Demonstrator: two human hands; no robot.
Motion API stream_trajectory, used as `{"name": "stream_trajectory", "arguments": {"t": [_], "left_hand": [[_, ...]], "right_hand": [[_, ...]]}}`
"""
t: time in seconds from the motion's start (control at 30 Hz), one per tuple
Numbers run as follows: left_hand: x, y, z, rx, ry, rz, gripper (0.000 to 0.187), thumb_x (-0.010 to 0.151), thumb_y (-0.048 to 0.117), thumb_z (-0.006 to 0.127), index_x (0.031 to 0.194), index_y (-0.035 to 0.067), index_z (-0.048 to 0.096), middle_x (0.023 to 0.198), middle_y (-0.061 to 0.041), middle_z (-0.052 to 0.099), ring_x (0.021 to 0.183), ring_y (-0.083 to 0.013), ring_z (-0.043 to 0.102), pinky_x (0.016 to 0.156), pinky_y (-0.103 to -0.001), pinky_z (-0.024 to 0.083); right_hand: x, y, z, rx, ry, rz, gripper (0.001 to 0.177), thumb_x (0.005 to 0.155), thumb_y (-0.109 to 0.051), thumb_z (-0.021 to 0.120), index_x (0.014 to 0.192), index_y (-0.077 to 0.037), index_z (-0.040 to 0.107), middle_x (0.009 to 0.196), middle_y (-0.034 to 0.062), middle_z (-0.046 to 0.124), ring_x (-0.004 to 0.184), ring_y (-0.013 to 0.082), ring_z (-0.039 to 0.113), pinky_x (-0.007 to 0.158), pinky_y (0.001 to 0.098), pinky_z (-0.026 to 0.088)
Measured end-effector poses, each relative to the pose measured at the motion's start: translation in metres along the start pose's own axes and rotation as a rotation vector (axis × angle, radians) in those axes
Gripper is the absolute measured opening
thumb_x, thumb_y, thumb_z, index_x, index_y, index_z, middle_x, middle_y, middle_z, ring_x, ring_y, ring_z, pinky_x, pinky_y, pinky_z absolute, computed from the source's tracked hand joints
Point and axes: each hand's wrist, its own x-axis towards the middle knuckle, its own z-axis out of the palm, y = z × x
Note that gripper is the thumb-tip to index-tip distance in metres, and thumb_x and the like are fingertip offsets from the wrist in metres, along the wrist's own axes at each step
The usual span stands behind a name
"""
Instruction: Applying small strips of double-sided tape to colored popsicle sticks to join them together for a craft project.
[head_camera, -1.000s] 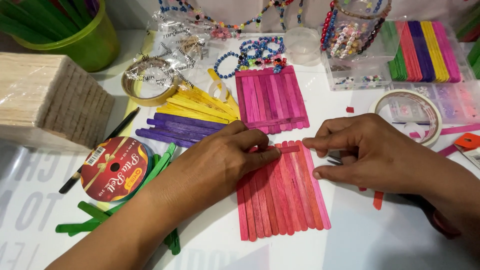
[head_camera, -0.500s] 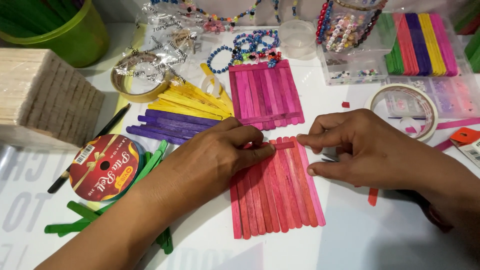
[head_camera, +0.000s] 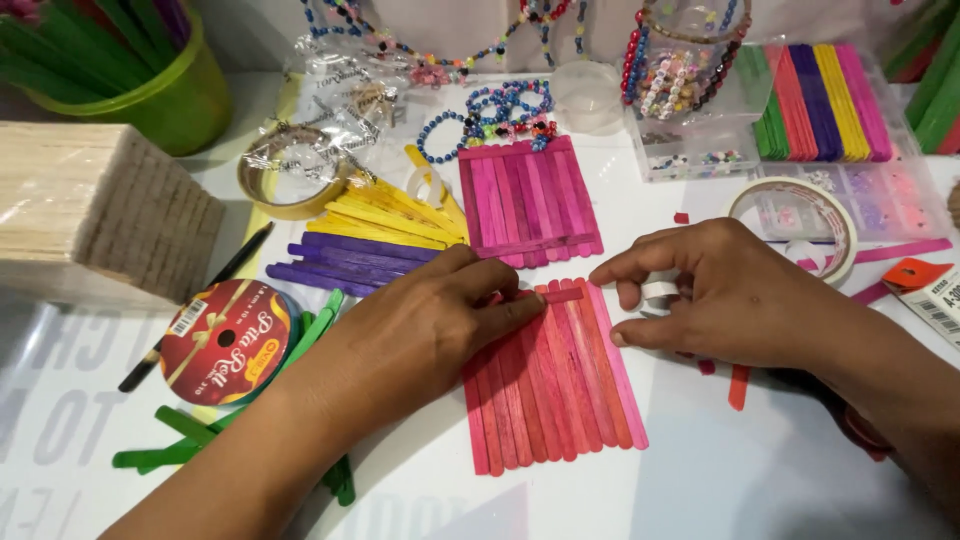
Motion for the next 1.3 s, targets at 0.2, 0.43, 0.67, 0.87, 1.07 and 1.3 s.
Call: {"name": "stream_trajectory", "arguments": {"t": [0.2,0.43,0.67,0.87,1.07,1.3], "left_hand": [[0.002,0.003,-0.010,0.010,0.073,0.053,0.033,0.100,0.011,0.059,0.130,0.001,0.068,0.095,-0.012,0.061,0.089,-0.0338,0.056,0.074,-0.045,0.047],[-0.005,-0.014,-0.018,0.012,0.152,-0.059,0.028,0.094,0.001,0.063,0.121,0.000,0.072,0.098,-0.015,0.065,0.090,-0.0373,0.058,0.071,-0.048,0.048],[-0.012,-0.027,-0.034,-0.135,0.070,-0.328,0.011,0.082,0.012,0.076,0.092,0.008,0.079,0.081,-0.009,0.067,0.085,-0.0330,0.064,0.063,-0.046,0.050],[-0.013,-0.025,-0.033,-0.198,0.085,-0.301,0.013,0.080,0.005,0.075,0.093,0.005,0.078,0.081,-0.010,0.068,0.075,-0.0310,0.066,0.064,-0.042,0.051],[-0.017,-0.022,-0.042,-0.034,0.099,-0.505,0.019,0.079,-0.007,0.060,0.065,0.004,0.056,0.069,-0.010,0.056,0.060,-0.0351,0.054,0.050,-0.048,0.036],[-0.015,-0.024,-0.031,0.015,0.120,-0.532,0.022,0.086,-0.001,0.062,0.065,0.004,0.061,0.070,-0.009,0.059,0.069,-0.0358,0.057,0.045,-0.053,0.037]], "right_hand": [[-0.008,-0.012,0.000,-0.149,0.010,0.057,0.040,0.076,-0.008,0.091,0.115,-0.020,0.091,0.087,-0.0026,0.072,0.045,0.0160,0.043,0.049,0.0316,0.036],[-0.007,-0.011,-0.006,-0.220,0.041,0.041,0.041,0.078,-0.007,0.090,0.115,-0.022,0.091,0.088,-0.0021,0.078,0.048,0.0176,0.046,0.054,0.0319,0.040],[0.000,0.010,-0.009,-0.340,0.128,-0.100,0.045,0.067,-0.017,0.096,0.111,-0.028,0.092,0.090,-0.0081,0.084,0.047,0.0170,0.053,0.059,0.0281,0.044],[0.011,0.027,-0.009,-0.429,0.122,-0.243,0.046,0.061,-0.029,0.099,0.107,-0.032,0.091,0.093,-0.0157,0.084,0.047,0.0155,0.058,0.056,0.0282,0.048],[0.017,0.039,-0.011,-0.426,0.225,-0.372,0.035,0.067,-0.029,0.089,0.102,-0.030,0.090,0.099,-0.0191,0.085,0.037,0.0150,0.063,0.050,0.0285,0.048],[0.024,0.048,-0.021,-0.583,0.296,-0.428,0.036,0.073,-0.042,0.078,0.109,-0.039,0.085,0.091,-0.0221,0.080,0.047,0.0133,0.069,0.061,0.0314,0.052]]}}
